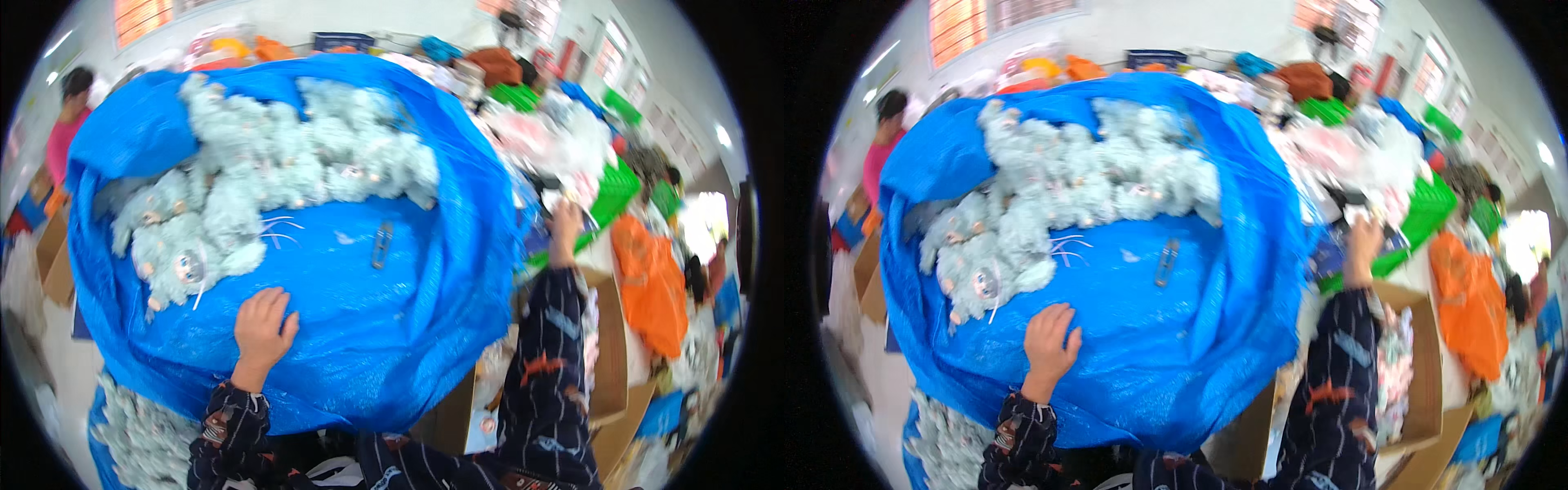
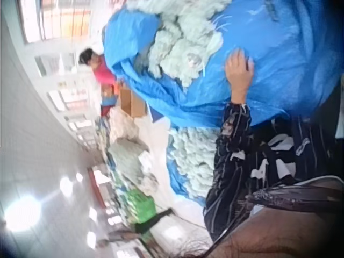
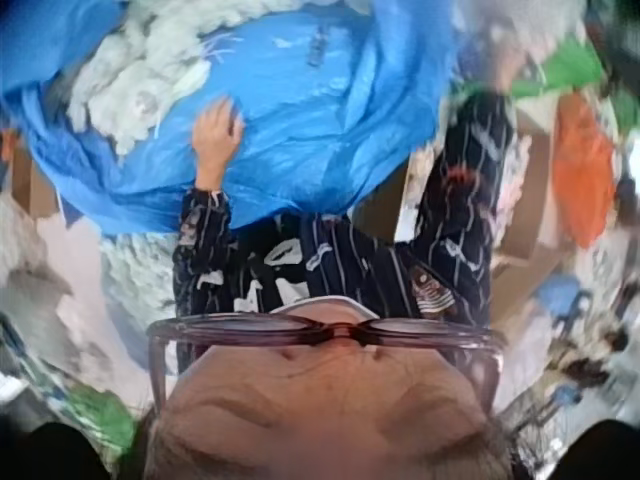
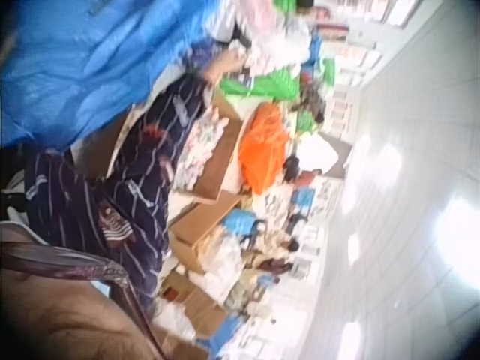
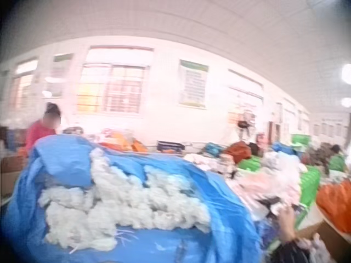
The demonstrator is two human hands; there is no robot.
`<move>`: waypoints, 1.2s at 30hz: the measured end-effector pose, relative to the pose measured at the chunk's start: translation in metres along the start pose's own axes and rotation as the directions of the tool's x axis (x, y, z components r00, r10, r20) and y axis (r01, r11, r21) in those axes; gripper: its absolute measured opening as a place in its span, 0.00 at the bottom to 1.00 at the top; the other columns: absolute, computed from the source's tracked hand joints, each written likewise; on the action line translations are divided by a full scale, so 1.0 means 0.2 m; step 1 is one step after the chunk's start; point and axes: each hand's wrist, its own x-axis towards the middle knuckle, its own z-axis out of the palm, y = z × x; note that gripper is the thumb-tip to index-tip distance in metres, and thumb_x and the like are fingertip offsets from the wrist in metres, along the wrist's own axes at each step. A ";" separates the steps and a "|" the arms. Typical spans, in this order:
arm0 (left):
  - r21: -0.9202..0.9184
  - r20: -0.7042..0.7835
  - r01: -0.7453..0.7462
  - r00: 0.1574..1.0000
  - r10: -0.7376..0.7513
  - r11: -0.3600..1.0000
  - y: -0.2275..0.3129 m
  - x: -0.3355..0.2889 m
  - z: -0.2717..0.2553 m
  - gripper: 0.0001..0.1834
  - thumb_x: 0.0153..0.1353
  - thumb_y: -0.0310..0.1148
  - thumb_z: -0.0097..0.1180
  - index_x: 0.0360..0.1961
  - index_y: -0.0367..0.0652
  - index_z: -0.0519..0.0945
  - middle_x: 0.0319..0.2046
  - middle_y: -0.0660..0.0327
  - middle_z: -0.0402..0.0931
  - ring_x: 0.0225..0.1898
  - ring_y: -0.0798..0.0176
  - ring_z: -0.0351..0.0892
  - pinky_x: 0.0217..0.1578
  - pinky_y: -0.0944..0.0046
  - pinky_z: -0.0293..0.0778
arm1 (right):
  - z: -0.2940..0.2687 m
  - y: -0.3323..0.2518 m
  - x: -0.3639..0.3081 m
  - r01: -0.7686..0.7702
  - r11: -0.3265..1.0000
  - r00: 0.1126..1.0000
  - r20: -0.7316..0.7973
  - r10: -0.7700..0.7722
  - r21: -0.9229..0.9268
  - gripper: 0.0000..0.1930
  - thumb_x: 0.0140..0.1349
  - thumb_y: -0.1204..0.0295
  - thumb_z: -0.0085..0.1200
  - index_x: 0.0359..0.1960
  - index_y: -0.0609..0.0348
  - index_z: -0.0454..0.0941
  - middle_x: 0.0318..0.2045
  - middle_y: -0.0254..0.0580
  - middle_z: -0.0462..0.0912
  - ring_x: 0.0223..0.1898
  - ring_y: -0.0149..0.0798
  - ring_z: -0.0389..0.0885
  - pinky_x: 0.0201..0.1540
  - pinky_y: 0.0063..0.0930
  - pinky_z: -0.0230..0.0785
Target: The person repeatedly picks up light blue stuffed bunny toys from a large blue sack, fluffs the fur, and ties a white string around the neck. The person handles the toys one at a time, turning them over and adjusting the string before placing them back into the sack.
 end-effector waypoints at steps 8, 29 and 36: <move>-0.016 -0.087 0.033 0.996 -0.035 0.999 -0.04 0.02 0.03 0.14 0.44 0.35 0.56 0.34 0.43 0.76 0.38 0.59 0.74 0.40 0.58 0.74 0.37 0.61 0.69 | 0.28 -0.87 -0.92 0.446 0.869 0.645 0.598 -0.477 0.212 0.11 0.59 0.74 0.45 0.41 0.65 0.73 0.27 0.38 0.77 0.24 0.26 0.72 0.27 0.16 0.64; -0.030 -0.079 0.475 0.876 -0.476 0.879 -0.77 -0.25 -0.52 0.15 0.44 0.24 0.52 0.37 0.42 0.72 0.35 0.51 0.66 0.34 0.45 0.71 0.33 0.53 0.70 | 0.87 -0.20 -1.30 0.844 0.530 0.484 0.547 -0.683 -0.084 0.14 0.53 0.75 0.50 0.42 0.66 0.70 0.43 0.52 0.71 0.45 0.52 0.68 0.48 0.38 0.60; -0.290 0.018 0.303 0.950 -0.311 0.908 -0.31 -0.22 -0.60 0.11 0.46 0.26 0.55 0.34 0.41 0.72 0.30 0.55 0.67 0.30 0.49 0.72 0.28 0.57 0.71 | 0.62 -0.48 -2.00 0.341 0.895 0.436 0.795 -0.422 0.289 0.17 0.50 0.80 0.53 0.44 0.64 0.71 0.35 0.45 0.78 0.33 0.36 0.77 0.37 0.27 0.70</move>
